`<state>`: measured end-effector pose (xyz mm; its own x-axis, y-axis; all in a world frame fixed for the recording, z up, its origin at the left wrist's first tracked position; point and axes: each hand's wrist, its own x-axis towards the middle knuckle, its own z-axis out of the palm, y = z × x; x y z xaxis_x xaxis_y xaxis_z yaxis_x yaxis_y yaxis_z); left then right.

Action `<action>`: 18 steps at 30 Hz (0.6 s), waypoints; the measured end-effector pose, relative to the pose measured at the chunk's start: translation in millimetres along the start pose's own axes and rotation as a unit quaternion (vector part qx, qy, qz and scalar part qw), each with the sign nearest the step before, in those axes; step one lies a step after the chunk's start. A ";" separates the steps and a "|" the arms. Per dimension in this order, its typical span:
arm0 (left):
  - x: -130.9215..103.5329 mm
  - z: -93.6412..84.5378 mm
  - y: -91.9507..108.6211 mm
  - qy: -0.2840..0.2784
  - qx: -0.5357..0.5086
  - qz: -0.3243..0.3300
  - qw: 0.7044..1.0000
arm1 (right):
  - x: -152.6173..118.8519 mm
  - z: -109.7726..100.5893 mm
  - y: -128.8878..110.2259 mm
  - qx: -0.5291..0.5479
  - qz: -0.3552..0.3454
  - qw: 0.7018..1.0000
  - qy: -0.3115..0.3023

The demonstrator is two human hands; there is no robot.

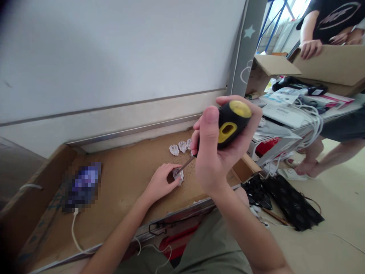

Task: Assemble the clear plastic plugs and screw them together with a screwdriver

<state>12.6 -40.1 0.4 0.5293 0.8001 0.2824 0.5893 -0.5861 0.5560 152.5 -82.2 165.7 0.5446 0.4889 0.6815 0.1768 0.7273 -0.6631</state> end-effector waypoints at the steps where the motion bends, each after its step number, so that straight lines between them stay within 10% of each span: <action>1: -0.4 -0.1 -0.1 0.000 -0.002 0.000 1.000 | -0.4 3.0 3.1 0.024 -0.010 0.999 0.025; 12: -0.7 3.3 -3.1 0.022 -0.002 0.004 1.000 | 21.2 15.2 17.2 -0.129 -0.049 0.990 -0.032; 18: -0.7 2.8 -2.9 0.023 -0.019 0.012 0.999 | 70.0 4.7 -5.7 -0.398 -0.107 0.875 -0.256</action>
<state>12.2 -39.3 -3.6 0.5138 0.7916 0.3307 0.5529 -0.6003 0.5779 185.7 -49.8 218.6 0.0267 0.6821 0.7308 0.8550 0.3632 -0.3702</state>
